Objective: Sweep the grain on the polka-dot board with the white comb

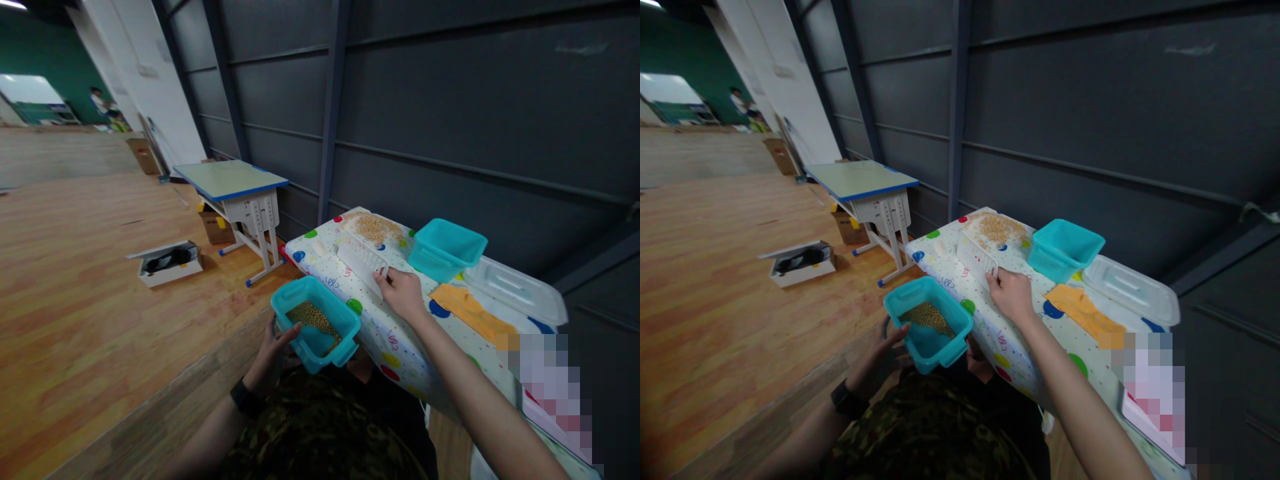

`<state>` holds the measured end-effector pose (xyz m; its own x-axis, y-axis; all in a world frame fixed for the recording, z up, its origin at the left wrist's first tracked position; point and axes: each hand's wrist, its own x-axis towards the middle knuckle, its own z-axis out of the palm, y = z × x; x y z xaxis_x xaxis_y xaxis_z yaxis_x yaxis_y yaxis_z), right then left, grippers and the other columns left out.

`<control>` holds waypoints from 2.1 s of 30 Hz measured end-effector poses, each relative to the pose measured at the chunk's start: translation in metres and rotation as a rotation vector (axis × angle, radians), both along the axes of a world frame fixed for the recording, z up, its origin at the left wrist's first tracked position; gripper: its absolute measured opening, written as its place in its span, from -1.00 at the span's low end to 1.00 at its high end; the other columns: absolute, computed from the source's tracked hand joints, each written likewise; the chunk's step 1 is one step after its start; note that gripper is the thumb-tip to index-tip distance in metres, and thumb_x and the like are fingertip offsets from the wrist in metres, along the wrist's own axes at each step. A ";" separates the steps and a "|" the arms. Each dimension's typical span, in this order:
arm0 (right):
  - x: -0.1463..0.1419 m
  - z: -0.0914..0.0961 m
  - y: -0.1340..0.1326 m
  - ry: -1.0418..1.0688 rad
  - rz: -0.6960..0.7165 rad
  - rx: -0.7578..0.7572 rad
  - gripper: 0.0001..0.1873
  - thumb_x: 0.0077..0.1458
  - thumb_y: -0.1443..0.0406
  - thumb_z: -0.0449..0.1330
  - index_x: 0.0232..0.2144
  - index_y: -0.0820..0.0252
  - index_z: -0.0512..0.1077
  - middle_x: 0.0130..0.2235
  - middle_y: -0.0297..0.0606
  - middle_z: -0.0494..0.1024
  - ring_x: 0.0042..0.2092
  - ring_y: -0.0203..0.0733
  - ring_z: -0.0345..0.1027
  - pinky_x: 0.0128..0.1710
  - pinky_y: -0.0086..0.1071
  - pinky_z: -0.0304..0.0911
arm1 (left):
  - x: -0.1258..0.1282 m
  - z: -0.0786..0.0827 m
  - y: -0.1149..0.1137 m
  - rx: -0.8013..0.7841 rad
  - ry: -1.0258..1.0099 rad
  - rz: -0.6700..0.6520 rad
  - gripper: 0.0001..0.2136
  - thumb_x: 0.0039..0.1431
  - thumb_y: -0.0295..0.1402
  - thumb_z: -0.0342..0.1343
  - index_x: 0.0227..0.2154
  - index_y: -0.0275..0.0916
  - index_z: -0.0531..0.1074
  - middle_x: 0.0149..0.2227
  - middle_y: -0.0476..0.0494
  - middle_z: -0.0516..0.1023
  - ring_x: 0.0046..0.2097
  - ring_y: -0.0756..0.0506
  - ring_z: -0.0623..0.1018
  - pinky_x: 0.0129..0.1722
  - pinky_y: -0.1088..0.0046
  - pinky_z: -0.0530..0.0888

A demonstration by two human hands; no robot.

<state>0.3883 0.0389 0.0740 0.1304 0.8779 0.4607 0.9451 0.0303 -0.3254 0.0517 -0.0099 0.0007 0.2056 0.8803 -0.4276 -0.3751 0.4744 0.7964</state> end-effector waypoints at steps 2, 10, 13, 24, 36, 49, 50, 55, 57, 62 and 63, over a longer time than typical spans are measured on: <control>-0.001 0.000 0.000 0.005 0.012 -0.004 -0.57 0.36 0.15 0.26 -0.58 0.00 0.37 -0.51 -0.16 0.62 -0.41 -0.01 0.53 -0.33 -0.25 0.10 | 0.000 0.000 0.000 0.008 0.011 -0.009 0.23 0.17 -0.07 0.70 0.71 0.07 0.01 0.37 -0.48 0.71 0.03 -0.39 0.88 -0.18 0.18 0.84; -0.004 -0.005 -0.007 0.042 0.099 0.065 -0.51 0.35 0.10 0.25 -0.62 -0.02 0.28 -0.60 -0.23 0.49 -0.49 -0.09 0.42 -0.37 -0.26 0.10 | 0.000 -0.001 0.001 0.047 0.039 -0.031 0.22 0.24 -0.04 0.65 0.73 -0.01 -0.06 0.39 -0.53 0.68 0.02 -0.40 0.88 -0.12 0.08 0.86; -0.006 -0.004 -0.011 0.055 0.146 0.081 -0.49 0.35 0.07 0.24 -0.63 -0.02 0.25 -0.62 -0.25 0.45 -0.52 -0.10 0.38 -0.39 -0.26 0.10 | 0.001 -0.004 0.001 0.039 0.020 -0.019 0.22 0.17 -0.03 0.69 0.70 0.00 0.02 0.40 -0.53 0.67 0.02 -0.43 0.88 -0.11 0.04 0.87; -0.020 -0.003 -0.021 0.060 0.235 0.098 -0.49 0.40 0.06 0.20 -0.61 -0.01 0.28 -0.64 -0.29 0.40 -0.54 -0.14 0.33 -0.42 -0.29 0.14 | 0.002 -0.002 0.000 -0.014 -0.053 0.000 0.27 0.11 -0.12 0.74 0.72 0.03 0.03 0.32 -0.52 0.73 0.07 -0.47 0.88 -0.07 0.03 0.87; -0.024 -0.002 -0.026 0.061 0.300 0.148 -0.48 0.41 0.08 0.17 -0.61 -0.01 0.26 -0.63 -0.29 0.37 -0.55 -0.17 0.29 -0.43 -0.30 0.12 | 0.001 -0.012 0.001 0.018 -0.036 -0.032 0.22 0.15 -0.04 0.71 0.69 0.09 0.04 0.38 -0.51 0.68 0.14 -0.48 0.86 -0.06 0.01 0.88; -0.021 -0.004 -0.023 0.111 0.320 0.115 -0.47 0.41 0.04 0.16 -0.61 -0.03 0.22 -0.63 -0.29 0.38 -0.56 -0.17 0.27 -0.42 -0.28 0.18 | 0.002 -0.011 0.002 -0.003 -0.077 -0.025 0.25 0.12 -0.09 0.73 0.70 0.11 0.02 0.41 -0.54 0.67 0.22 -0.54 0.83 0.04 -0.11 0.86; -0.022 -0.004 -0.023 0.125 0.334 0.109 -0.46 0.42 0.02 0.16 -0.61 -0.02 0.24 -0.63 -0.29 0.39 -0.56 -0.17 0.29 -0.42 -0.29 0.19 | 0.002 -0.010 0.002 -0.008 -0.084 -0.024 0.25 0.12 -0.11 0.73 0.70 0.11 0.03 0.41 -0.54 0.67 0.23 -0.54 0.82 0.06 -0.12 0.86; -0.023 -0.006 -0.024 0.183 0.309 0.129 -0.41 0.44 -0.08 0.18 -0.59 0.00 0.32 -0.60 -0.26 0.47 -0.52 -0.14 0.39 -0.42 -0.30 0.23 | 0.003 -0.004 0.000 -0.011 -0.063 -0.024 0.23 0.13 -0.10 0.73 0.69 0.07 0.04 0.35 -0.52 0.72 0.19 -0.53 0.84 0.00 -0.06 0.87; -0.019 -0.005 -0.022 0.180 0.253 0.173 -0.41 0.43 -0.09 0.18 -0.60 -0.01 0.31 -0.62 -0.27 0.44 -0.55 -0.15 0.35 -0.44 -0.30 0.21 | 0.002 -0.002 -0.001 -0.007 -0.047 -0.031 0.24 0.11 -0.08 0.74 0.69 0.05 0.04 0.33 -0.54 0.73 0.14 -0.52 0.86 -0.07 -0.03 0.88; -0.007 0.001 -0.015 0.107 0.083 0.281 -0.50 0.36 0.00 0.16 -0.60 -0.04 0.25 -0.64 -0.28 0.42 -0.58 -0.15 0.33 -0.44 -0.30 0.16 | 0.001 0.000 -0.002 0.007 -0.059 -0.031 0.21 0.20 -0.11 0.69 0.71 0.07 0.00 0.38 -0.51 0.70 0.14 -0.46 0.87 -0.03 0.00 0.87; -0.005 0.002 -0.014 0.087 0.061 0.290 -0.52 0.35 0.03 0.15 -0.60 -0.04 0.26 -0.63 -0.26 0.45 -0.56 -0.14 0.36 -0.44 -0.30 0.17 | 0.001 0.000 -0.002 0.001 -0.052 -0.024 0.22 0.21 -0.11 0.69 0.72 0.08 -0.02 0.39 -0.50 0.69 0.14 -0.46 0.87 -0.03 0.02 0.87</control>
<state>0.3832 0.0244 0.0756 0.1315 0.7189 0.6825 0.9078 0.1893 -0.3742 0.0527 -0.0114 0.0005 0.2488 0.8751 -0.4152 -0.4041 0.4834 0.7766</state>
